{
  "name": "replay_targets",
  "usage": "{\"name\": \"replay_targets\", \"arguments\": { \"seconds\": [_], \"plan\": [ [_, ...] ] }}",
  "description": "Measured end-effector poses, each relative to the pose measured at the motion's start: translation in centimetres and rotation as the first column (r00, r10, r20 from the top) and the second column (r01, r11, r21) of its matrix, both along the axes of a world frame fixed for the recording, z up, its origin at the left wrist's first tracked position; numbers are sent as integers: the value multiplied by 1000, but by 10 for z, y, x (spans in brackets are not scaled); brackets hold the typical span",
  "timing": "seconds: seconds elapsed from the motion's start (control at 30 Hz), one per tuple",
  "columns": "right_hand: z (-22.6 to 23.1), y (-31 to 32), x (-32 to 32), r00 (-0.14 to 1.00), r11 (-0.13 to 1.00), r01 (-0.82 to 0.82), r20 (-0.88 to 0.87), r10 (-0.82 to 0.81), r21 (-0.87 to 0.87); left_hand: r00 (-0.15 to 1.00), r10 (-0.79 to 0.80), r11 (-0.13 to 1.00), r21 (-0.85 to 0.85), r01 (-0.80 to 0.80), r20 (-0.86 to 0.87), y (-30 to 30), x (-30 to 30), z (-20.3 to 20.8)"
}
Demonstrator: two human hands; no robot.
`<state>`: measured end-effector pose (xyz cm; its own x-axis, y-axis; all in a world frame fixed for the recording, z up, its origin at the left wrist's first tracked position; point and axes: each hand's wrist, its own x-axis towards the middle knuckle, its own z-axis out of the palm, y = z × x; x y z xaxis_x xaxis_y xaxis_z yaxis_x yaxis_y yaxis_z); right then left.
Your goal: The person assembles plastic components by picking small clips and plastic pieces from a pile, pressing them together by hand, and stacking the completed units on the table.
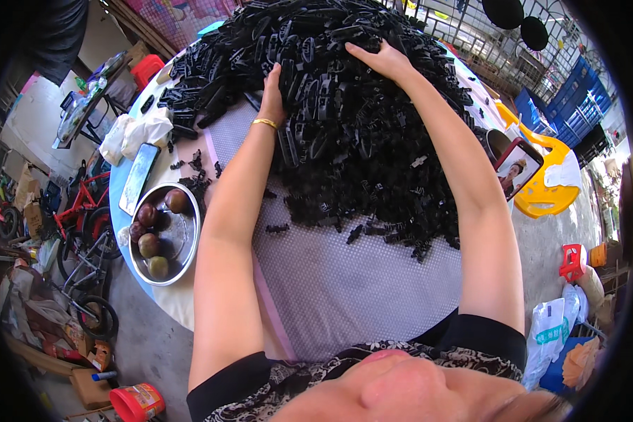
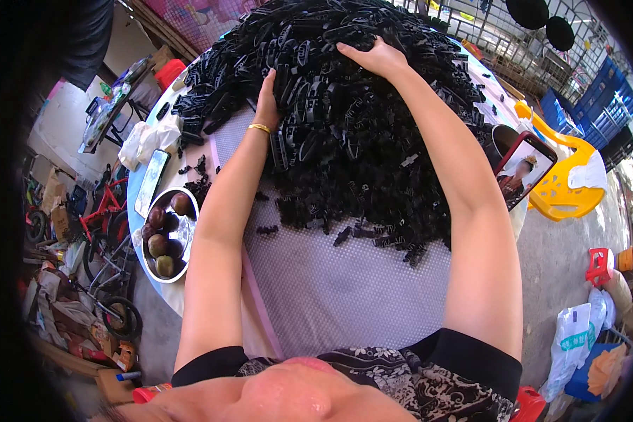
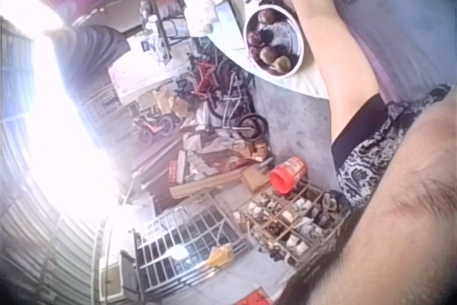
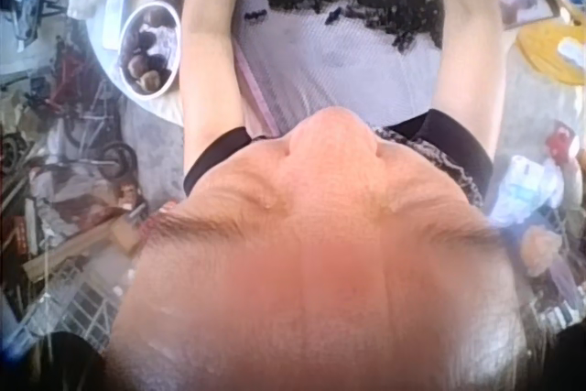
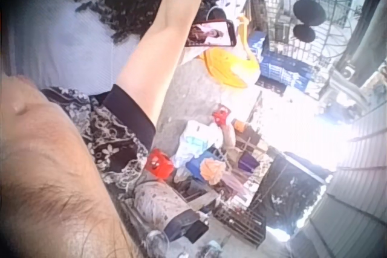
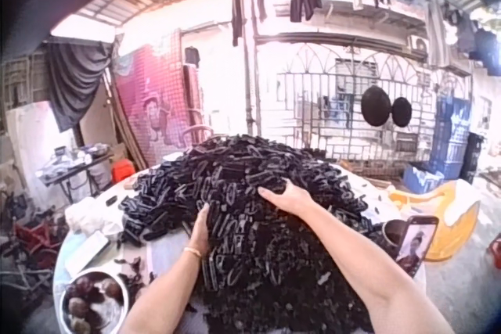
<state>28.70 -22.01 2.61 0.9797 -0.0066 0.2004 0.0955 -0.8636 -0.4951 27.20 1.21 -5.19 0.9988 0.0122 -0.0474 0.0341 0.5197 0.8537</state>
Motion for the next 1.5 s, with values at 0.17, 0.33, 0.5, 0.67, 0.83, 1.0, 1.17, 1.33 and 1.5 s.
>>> {"name": "replay_targets", "arguments": {
  "seconds": [0.17, 0.33, 0.5, 0.67, 0.83, 1.0, 1.17, 1.33, 1.5],
  "plan": [
    [5, 11, -7, 995, 984, -87, -35, 93, 154, 999, -33, 999, 14, 33, 37, -3, -11, 7],
    [13, 25, -18, 990, 982, -143, 15, 142, 126, 999, -40, 999, -17, 40, 26, -9, -30, 17],
    [19, 62, -37, 971, 964, -207, -87, 223, 167, 999, -33, 999, -31, 34, 10, 3, -49, 24],
    [-17, 82, -19, 948, 888, -281, -37, 316, 364, 984, -178, 973, -155, 171, -32, 8, -71, 35],
    [-24, 101, -34, 890, 776, -327, -101, 445, 539, 994, -77, 995, -75, 71, -72, 24, -89, 31],
    [36, 80, -83, 861, 899, -420, -256, 439, 127, 981, 190, 951, 257, -172, -48, 8, -147, 60],
    [52, 20, -88, 860, 838, -505, -37, 509, -206, 950, 39, 714, 657, -243, 310, 6, -149, 43],
    [5, -25, -219, 746, 893, -343, 494, 447, -291, 879, -87, 481, 793, -375, 469, 0, -178, 49],
    [-52, -42, -297, 872, 882, -293, 276, 405, -369, 778, -313, 326, 831, -451, 545, -14, -212, 52]
  ]
}}
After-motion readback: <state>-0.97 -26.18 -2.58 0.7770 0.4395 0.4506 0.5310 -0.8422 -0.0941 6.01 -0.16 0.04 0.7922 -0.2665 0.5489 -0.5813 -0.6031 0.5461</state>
